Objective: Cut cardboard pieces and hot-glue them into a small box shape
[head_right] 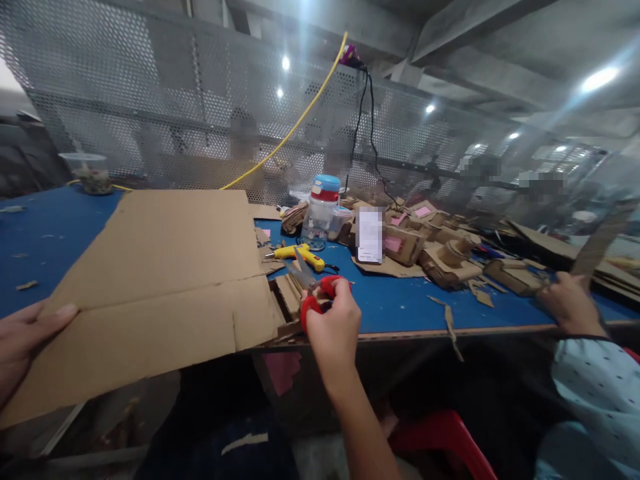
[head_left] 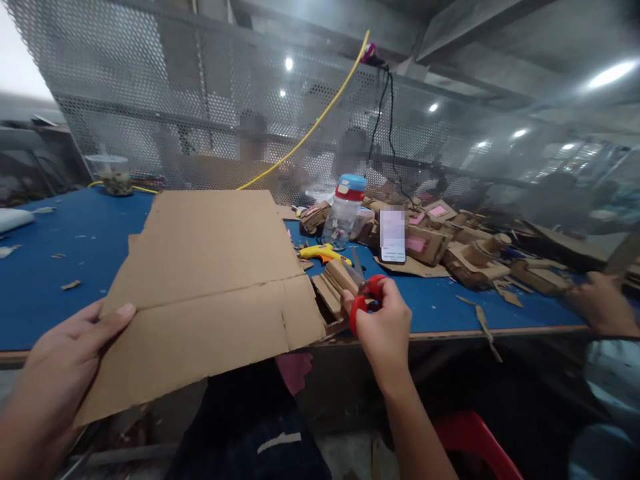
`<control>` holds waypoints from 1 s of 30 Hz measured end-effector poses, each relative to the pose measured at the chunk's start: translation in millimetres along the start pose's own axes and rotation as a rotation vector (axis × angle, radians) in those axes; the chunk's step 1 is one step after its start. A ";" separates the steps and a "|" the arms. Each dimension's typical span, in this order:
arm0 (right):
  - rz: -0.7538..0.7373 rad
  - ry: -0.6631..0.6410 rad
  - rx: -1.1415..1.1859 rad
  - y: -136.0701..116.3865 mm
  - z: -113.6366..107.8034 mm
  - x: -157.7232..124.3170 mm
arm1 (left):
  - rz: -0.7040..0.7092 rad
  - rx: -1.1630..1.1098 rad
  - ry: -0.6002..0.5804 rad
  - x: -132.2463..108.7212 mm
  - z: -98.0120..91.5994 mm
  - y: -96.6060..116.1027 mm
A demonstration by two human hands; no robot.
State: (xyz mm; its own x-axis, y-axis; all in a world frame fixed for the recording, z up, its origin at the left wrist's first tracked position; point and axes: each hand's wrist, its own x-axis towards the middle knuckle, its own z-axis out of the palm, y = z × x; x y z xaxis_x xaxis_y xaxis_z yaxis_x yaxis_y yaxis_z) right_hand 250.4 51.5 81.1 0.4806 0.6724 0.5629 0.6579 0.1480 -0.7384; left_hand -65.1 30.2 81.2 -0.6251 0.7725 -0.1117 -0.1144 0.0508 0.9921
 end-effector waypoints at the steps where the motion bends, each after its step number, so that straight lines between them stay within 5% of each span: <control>1: 0.001 -0.003 0.004 -1.5 2.6 -1.7 | -0.019 0.019 -0.043 -0.4 0.0 0.1; 4: 0.017 -0.001 0.015 -2.3 6.3 -4.7 | -0.098 0.056 -0.142 -0.5 -1.0 2.0; 14: -0.029 0.084 0.002 -5.8 4.7 -17.7 | -0.369 0.062 -0.056 -0.2 9.8 15.7; 30: -0.156 0.166 -0.042 -15.6 6.9 -24.3 | -0.407 0.105 -0.095 -3.3 15.0 19.3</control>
State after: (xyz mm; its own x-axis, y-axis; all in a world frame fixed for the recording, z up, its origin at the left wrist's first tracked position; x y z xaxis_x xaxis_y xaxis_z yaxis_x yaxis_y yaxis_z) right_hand 224.5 37.8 76.5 0.4577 0.5150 0.7248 0.7533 0.2083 -0.6238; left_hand -53.6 38.1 101.6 -0.4705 0.7311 -0.4942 -0.2548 0.4236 0.8693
